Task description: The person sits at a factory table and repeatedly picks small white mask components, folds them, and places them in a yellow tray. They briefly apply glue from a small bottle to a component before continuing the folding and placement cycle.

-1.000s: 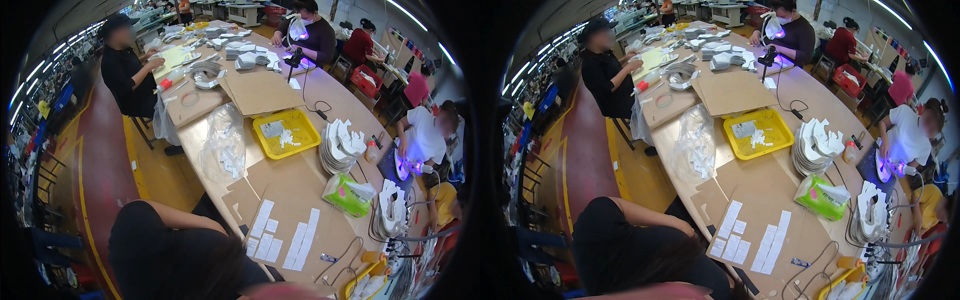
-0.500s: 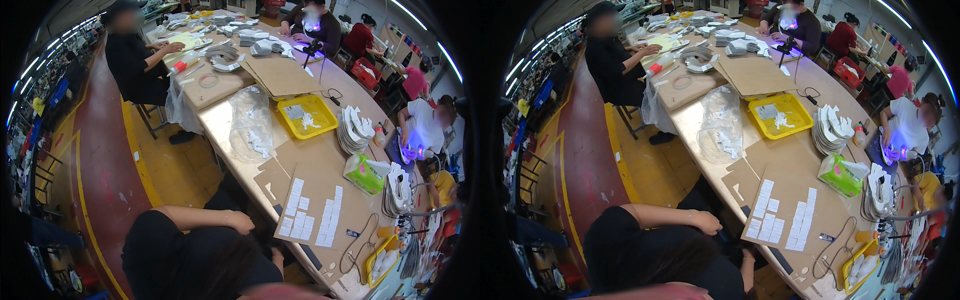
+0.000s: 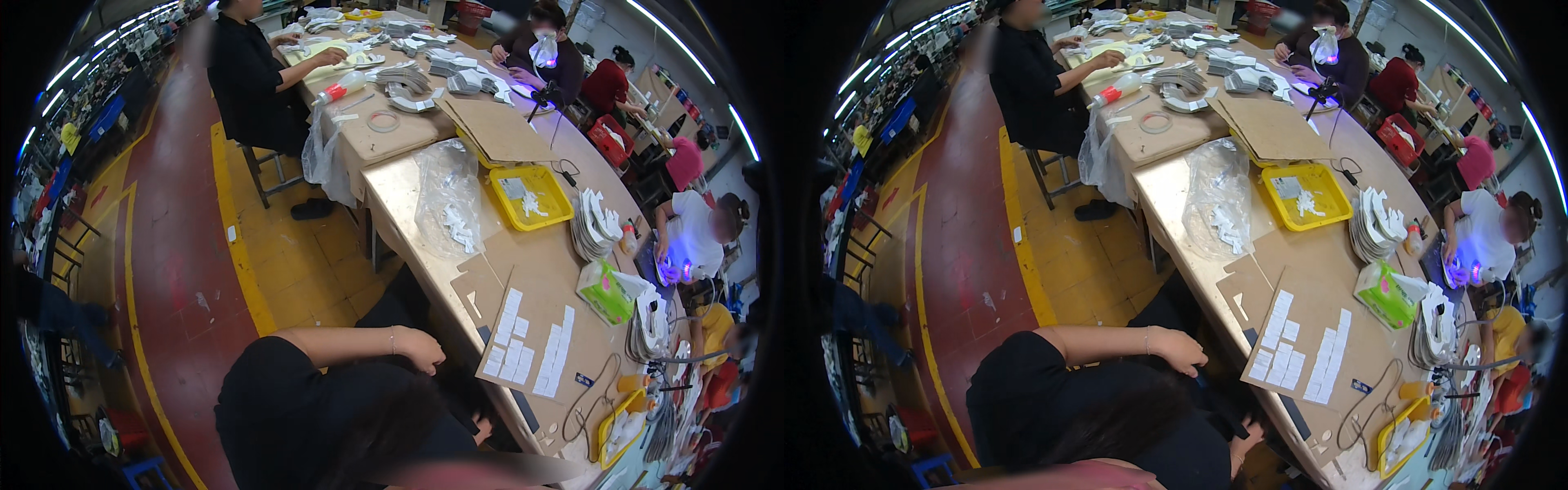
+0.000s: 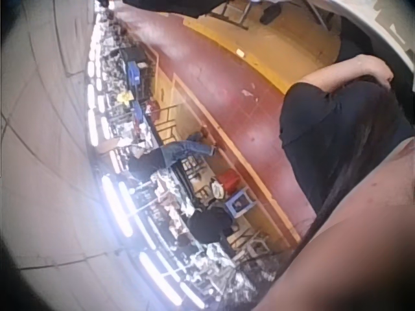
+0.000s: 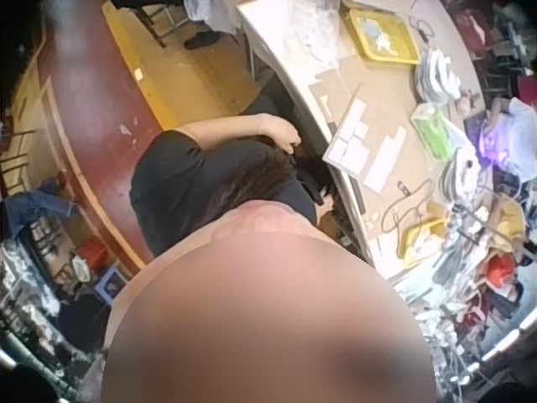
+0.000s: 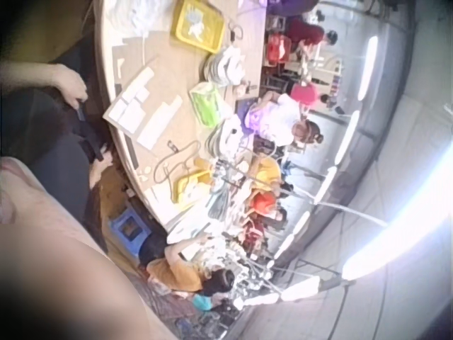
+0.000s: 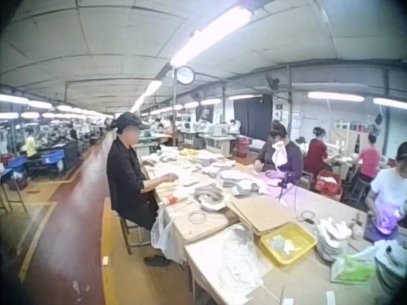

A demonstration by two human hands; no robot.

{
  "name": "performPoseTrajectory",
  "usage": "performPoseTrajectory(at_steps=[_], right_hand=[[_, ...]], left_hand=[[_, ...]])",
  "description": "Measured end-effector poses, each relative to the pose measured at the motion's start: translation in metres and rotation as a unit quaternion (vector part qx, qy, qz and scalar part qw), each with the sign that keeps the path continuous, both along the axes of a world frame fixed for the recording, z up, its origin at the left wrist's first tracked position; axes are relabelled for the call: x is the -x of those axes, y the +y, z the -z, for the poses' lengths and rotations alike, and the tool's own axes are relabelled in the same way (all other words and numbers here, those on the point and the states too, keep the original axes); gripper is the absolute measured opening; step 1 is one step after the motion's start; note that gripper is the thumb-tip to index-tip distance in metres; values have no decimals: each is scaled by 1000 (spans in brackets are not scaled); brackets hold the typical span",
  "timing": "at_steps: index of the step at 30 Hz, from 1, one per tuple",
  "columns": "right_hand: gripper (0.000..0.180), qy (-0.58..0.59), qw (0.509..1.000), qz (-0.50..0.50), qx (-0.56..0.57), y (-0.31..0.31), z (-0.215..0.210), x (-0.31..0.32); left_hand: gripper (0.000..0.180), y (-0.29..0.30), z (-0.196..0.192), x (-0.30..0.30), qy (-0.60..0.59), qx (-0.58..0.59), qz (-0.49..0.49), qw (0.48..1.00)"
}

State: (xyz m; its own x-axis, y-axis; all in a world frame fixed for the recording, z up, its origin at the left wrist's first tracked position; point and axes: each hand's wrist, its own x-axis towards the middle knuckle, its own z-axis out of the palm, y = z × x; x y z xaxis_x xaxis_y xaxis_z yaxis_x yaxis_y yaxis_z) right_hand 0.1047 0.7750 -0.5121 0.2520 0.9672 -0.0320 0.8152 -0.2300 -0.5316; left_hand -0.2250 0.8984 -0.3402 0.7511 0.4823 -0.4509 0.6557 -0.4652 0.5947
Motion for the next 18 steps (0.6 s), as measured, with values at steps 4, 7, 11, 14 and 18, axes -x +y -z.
performPoseTrajectory(at_steps=[4, 7, 11, 14, 18], right_hand=[[33, 135, 980, 136, -48, -27, 25, -38], [34, 164, 976, 138, 34, -52, 33, -63], [24, 364, 908, 207, -5, -66, 36, -47], [27, 337, 924, 178, 23, -60, 14, -26], [24, 244, 957, 153, 42, -49, -30, 9]], left_hand=[[37, 15, -16, -5, -49, -11, -8, 999], [35, 22, -25, -6, -97, -8, -2, 995], [28, 30, -32, -8, -147, -24, -55, 987], [23, 39, -37, -15, -155, 29, -153, 976], [20, 60, -38, -25, -209, -32, -225, 951]])
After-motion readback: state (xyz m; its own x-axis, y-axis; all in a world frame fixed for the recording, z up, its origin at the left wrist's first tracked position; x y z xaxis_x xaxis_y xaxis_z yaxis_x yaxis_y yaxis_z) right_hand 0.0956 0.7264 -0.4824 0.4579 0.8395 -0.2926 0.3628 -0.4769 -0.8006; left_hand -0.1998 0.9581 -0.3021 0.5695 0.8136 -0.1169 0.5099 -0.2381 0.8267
